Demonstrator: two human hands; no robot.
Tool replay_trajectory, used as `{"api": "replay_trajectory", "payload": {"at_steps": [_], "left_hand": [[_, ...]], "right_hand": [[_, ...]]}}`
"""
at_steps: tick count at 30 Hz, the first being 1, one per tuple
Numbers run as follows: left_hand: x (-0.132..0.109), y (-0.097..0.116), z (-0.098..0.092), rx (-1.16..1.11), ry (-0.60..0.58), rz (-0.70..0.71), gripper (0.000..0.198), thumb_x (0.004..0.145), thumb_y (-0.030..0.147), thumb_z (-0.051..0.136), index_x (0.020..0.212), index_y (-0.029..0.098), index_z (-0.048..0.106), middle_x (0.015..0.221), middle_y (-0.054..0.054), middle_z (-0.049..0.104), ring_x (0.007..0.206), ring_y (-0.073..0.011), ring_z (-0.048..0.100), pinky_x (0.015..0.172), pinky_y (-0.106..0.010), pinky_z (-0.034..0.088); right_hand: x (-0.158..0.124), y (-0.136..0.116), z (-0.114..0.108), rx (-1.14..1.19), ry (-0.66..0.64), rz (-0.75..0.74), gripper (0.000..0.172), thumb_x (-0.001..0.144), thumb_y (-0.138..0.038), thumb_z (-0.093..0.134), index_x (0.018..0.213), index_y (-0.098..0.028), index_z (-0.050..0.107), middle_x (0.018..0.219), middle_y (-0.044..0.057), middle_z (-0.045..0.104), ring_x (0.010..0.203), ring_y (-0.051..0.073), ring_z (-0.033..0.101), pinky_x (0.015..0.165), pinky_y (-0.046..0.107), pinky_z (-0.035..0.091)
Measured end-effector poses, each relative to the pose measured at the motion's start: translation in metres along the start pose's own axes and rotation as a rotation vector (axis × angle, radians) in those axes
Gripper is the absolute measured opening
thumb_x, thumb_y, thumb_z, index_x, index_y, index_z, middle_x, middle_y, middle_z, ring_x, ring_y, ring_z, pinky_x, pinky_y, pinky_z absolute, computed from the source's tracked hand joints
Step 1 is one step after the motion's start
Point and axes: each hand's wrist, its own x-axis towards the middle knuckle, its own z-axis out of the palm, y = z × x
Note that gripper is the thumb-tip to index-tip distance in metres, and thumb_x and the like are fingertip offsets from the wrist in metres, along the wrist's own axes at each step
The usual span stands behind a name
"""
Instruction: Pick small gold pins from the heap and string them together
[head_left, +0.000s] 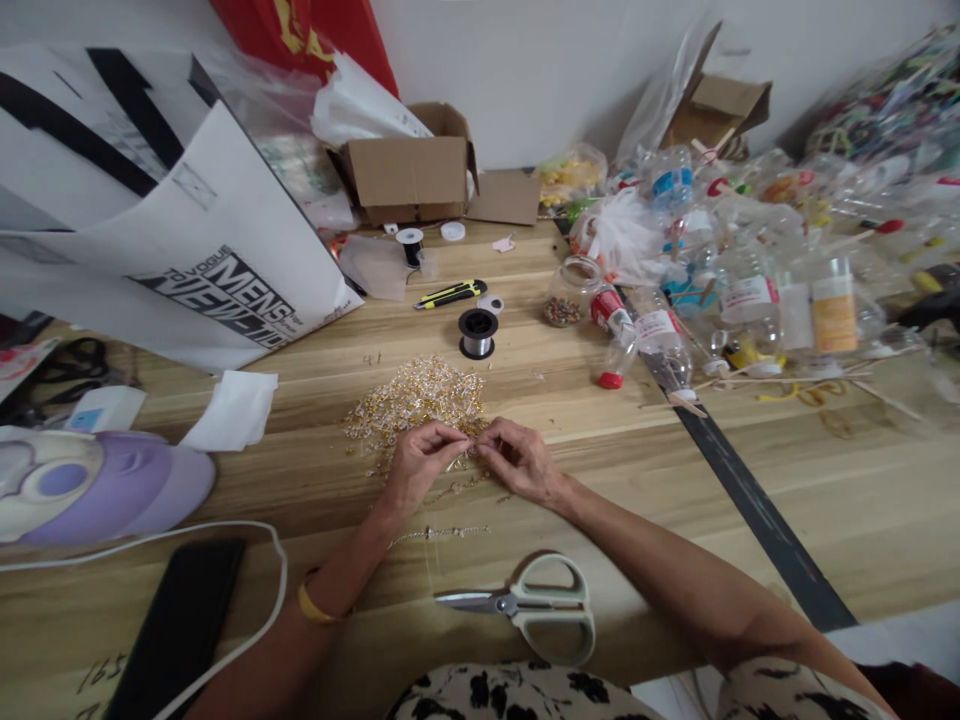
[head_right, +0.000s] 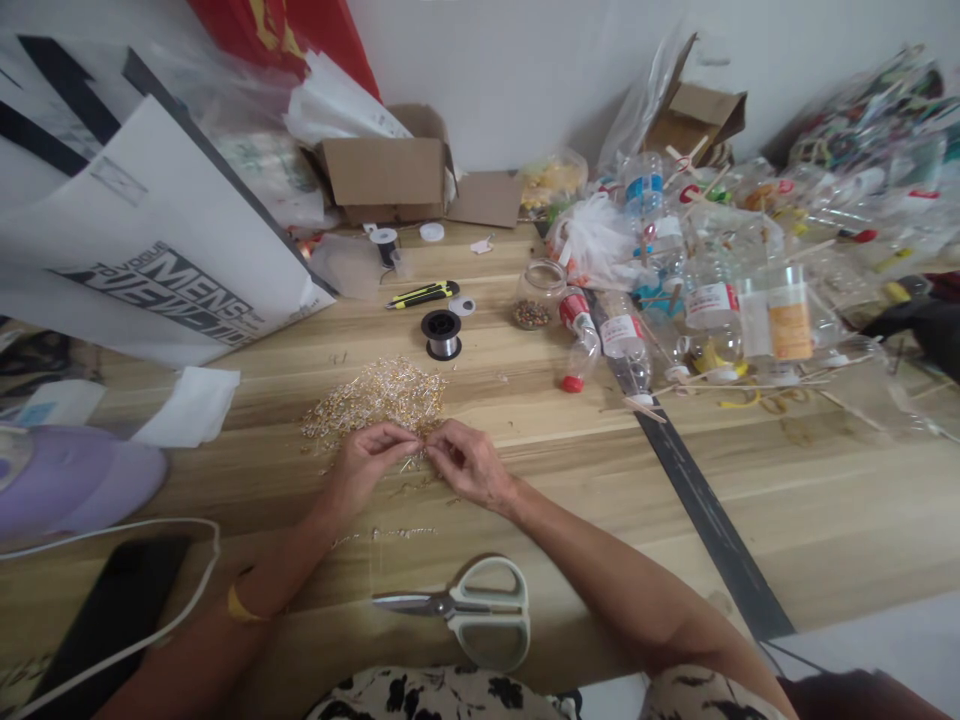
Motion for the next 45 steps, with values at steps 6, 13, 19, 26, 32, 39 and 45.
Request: {"api": "replay_trajectory", "payload": {"at_steps": [6,13,19,26,32,39,45], "left_hand": [[0.0000,0.0005,0.0002,0.009,-0.019,0.020,0.013,0.064,0.026,0.075,0.069,0.016,0.070,0.067,-0.002,0.069,0.063,-0.0144,0.061,0.061,-0.025,0.048],[-0.0006,0.0008,0.0010,0.007,-0.013,0.015,0.012,0.063,0.025,0.076,0.068,0.016,0.070,0.067,-0.001,0.069,0.063,-0.0142,0.061,0.062,-0.025,0.048],[-0.0009,0.0017,0.0006,-0.011,-0.017,-0.018,0.014,0.063,0.026,0.075,0.069,0.015,0.069,0.066,-0.001,0.067,0.062,-0.0132,0.059,0.061,-0.024,0.046],[0.0026,-0.0047,-0.0003,-0.049,0.000,-0.007,0.016,0.062,0.028,0.076,0.068,0.016,0.069,0.067,-0.001,0.068,0.064,-0.0137,0.059,0.061,-0.024,0.046],[0.0022,-0.0021,-0.0002,-0.024,-0.007,0.009,0.015,0.062,0.028,0.076,0.066,0.017,0.068,0.064,0.000,0.067,0.062,-0.0133,0.058,0.060,-0.024,0.046],[0.0018,-0.0043,0.0001,-0.031,-0.010,0.012,0.016,0.063,0.029,0.076,0.068,0.016,0.068,0.065,0.000,0.067,0.063,-0.0132,0.058,0.061,-0.024,0.045],[0.0021,-0.0045,-0.0002,-0.023,-0.016,0.015,0.016,0.063,0.029,0.076,0.068,0.016,0.069,0.066,-0.001,0.068,0.063,-0.0140,0.059,0.060,-0.024,0.046]], "right_hand": [[0.0007,-0.0019,0.0000,0.002,0.019,-0.011,0.012,0.089,-0.024,0.053,0.082,-0.016,0.058,0.070,0.002,0.057,0.059,0.011,0.049,0.053,0.023,0.040],[-0.0002,-0.0019,0.0003,0.003,0.038,-0.013,0.011,0.089,-0.024,0.054,0.083,-0.016,0.060,0.071,0.003,0.058,0.060,0.012,0.051,0.055,0.023,0.041],[-0.0016,-0.0022,0.0008,-0.033,0.034,-0.064,0.010,0.090,-0.022,0.053,0.085,-0.016,0.060,0.074,0.004,0.060,0.063,0.012,0.053,0.056,0.023,0.042],[-0.0021,-0.0028,0.0010,-0.071,0.031,-0.065,0.012,0.090,-0.023,0.051,0.081,-0.017,0.058,0.069,0.002,0.055,0.056,0.010,0.047,0.051,0.023,0.038],[-0.0020,-0.0036,0.0013,-0.064,0.016,-0.048,0.012,0.089,-0.023,0.051,0.081,-0.017,0.057,0.068,0.001,0.054,0.054,0.010,0.046,0.050,0.022,0.036],[-0.0026,-0.0024,0.0011,-0.071,0.015,-0.043,0.011,0.089,-0.021,0.051,0.080,-0.017,0.057,0.067,0.000,0.053,0.054,0.009,0.045,0.050,0.022,0.036],[-0.0022,-0.0024,0.0012,-0.076,0.017,-0.038,0.012,0.089,-0.023,0.051,0.080,-0.017,0.057,0.067,0.001,0.054,0.055,0.010,0.046,0.051,0.022,0.036]]}}
